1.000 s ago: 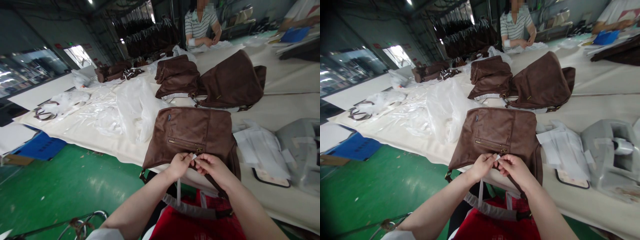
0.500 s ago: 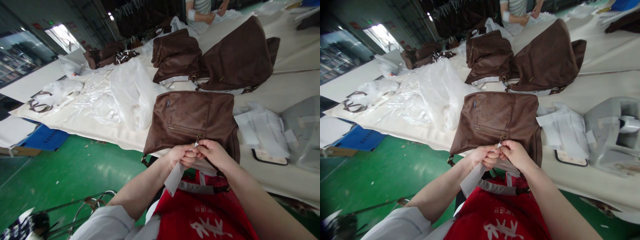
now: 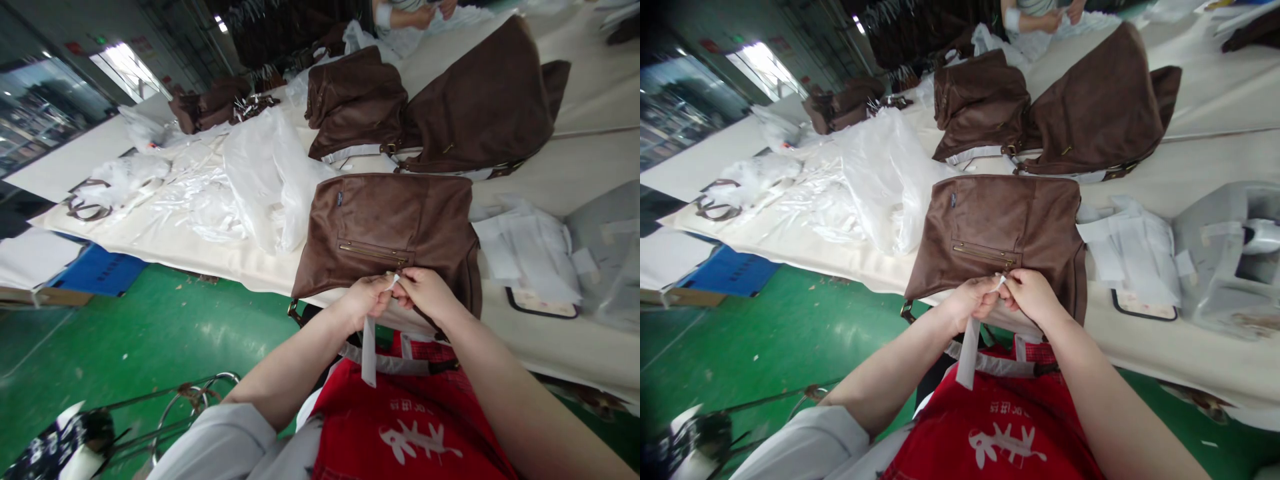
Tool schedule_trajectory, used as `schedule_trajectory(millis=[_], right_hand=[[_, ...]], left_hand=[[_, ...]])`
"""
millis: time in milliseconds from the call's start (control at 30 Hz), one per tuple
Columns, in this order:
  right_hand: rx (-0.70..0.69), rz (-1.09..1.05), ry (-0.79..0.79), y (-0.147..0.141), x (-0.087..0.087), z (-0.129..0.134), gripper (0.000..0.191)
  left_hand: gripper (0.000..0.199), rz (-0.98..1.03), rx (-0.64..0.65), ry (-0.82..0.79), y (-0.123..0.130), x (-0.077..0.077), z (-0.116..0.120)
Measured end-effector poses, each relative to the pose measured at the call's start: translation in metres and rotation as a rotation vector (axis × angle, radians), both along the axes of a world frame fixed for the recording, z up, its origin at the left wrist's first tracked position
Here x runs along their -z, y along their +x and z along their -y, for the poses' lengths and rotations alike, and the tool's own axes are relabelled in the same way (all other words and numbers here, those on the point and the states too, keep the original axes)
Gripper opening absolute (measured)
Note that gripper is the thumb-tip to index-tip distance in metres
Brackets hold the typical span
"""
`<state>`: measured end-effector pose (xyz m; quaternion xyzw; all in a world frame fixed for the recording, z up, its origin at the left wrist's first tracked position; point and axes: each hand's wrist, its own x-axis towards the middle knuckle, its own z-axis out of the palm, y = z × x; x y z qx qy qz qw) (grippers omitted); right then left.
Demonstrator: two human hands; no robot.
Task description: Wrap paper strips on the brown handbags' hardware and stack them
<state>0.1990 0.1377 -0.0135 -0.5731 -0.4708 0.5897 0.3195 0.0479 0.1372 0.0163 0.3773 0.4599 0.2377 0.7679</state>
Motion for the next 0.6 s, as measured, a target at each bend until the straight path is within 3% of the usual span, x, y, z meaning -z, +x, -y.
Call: schedule_trajectory(millis=[100, 200, 267, 400, 600], right_hand=[[0.020, -0.203, 0.004, 0.005, -0.004, 0.007, 0.031], [0.114, -0.254, 0.001, 0.006, -0.006, 0.016, 0.037], [0.187, -0.212, 0.011, 0.004, -0.006, 0.022, 0.035], [0.164, -0.173, 0.036, -0.001, -0.012, 0.028, 0.039], [0.104, 0.024, 0.043, -0.007, -0.025, 0.026, 0.047]], left_hand=[[0.036, -0.268, -0.053, 0.467, -0.001, 0.004, 0.004], [0.034, -0.644, 0.058, 0.901, -0.006, 0.005, 0.007], [0.032, -0.949, 0.166, 1.078, -0.009, 0.003, 0.010], [0.027, -1.298, 0.399, 1.232, -0.010, -0.001, 0.017], [0.032, -1.416, 0.550, 1.335, -0.006, -0.002, 0.019]])
